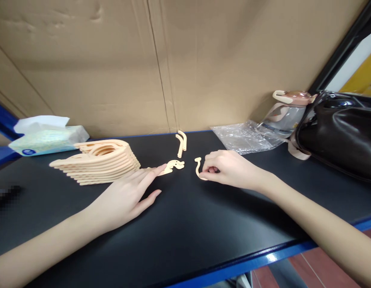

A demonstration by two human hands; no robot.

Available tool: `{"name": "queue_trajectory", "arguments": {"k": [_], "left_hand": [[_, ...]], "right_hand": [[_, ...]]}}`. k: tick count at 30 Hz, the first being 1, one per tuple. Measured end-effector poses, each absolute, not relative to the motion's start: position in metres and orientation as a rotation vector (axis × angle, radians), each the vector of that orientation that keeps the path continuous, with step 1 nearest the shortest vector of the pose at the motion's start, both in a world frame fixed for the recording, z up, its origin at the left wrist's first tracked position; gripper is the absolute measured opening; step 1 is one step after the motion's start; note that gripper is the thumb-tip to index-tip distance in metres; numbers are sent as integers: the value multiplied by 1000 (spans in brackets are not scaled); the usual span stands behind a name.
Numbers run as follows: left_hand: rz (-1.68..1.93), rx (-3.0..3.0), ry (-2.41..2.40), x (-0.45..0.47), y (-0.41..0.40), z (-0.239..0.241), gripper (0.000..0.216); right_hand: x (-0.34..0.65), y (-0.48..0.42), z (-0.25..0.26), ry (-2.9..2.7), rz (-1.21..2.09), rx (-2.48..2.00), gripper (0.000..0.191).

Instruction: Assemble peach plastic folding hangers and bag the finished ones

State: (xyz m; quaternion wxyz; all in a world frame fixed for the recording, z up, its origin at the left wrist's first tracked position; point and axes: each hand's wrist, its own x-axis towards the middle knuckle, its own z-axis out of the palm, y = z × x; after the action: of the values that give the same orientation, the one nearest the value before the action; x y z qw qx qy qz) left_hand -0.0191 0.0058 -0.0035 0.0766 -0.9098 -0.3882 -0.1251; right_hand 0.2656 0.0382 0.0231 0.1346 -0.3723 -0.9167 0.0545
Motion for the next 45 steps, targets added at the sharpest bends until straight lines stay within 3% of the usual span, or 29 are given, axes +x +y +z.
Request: {"name": "queue_trajectory", "arguments": {"k": [9,16,26,37,45], "left_hand": [[-369,-2775,-1175,-19,6,-4,49],[-373,-2754,-1124,-21,6,-3,45],[-412,-2778,-1074,-22,7,-2,43],[-388,-2782,-1077,-23,6,-2,44],[-424,-2780,-1066,-23,7,-4,43]], "right_hand": [[244,89,26,-2547,-60,-1409,25],[189,142,13,-2420,-284,-1650,50],[169,173,12,-2448,-344,-1676,27],[173,174,15,-2485,-319,-1630,48],[185,164,15,-2498,-173,-1637,37]]}}
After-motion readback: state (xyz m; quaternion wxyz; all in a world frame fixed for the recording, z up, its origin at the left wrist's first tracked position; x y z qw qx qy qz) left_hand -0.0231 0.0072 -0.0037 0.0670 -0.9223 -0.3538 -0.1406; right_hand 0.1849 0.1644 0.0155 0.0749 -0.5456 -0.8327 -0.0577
